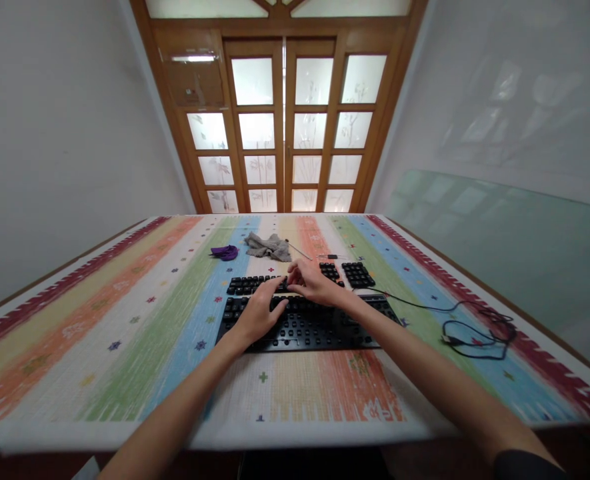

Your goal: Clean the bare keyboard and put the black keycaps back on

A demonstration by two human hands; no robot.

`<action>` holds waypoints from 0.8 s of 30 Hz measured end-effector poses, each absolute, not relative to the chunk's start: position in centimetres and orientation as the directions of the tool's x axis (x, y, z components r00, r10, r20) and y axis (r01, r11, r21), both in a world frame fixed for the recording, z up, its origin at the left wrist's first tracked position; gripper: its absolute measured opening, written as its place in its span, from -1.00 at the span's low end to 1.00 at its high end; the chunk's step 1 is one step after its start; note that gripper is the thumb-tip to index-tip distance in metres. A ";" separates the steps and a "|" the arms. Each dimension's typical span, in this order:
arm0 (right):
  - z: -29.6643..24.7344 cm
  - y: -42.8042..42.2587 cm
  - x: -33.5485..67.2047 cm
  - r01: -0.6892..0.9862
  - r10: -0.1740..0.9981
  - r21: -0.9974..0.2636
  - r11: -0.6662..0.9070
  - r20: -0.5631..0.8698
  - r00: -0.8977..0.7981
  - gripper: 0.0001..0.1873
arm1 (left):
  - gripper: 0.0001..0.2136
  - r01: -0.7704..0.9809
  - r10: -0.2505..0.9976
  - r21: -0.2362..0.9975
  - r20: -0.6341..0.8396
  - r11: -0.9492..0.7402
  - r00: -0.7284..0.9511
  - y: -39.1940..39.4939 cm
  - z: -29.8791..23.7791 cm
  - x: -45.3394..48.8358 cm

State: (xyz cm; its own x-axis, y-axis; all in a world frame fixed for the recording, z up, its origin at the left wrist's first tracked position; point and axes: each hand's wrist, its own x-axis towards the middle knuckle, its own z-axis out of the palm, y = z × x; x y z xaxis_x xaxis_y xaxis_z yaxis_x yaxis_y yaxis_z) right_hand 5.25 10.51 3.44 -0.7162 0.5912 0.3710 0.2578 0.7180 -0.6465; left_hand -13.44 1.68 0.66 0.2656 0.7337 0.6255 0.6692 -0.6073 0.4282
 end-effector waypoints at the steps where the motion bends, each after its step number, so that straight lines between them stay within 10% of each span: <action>1: 3.3 9.9 5.5 0.265 0.588 -0.641 0.721 0.364 -0.722 -0.69 | -0.63 0.651 0.726 0.432 0.628 -0.624 0.280 1.9 0.6 -13.2; 24: 0.6 6.2 8.0 0.359 0.506 -0.372 0.856 0.457 -0.732 -0.88 | -0.85 0.592 0.731 0.450 0.547 -0.668 0.408 0.1 1.0 -13.2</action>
State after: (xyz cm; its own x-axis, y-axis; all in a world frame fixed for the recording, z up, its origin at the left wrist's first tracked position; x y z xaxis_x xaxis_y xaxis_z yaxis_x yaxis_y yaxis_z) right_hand 8.03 6.19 0.60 -0.7319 0.5057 0.4567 0.3595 0.8559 -0.3717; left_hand -13.19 0.06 0.99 0.4083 0.7308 0.5470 0.5922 -0.6681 0.4505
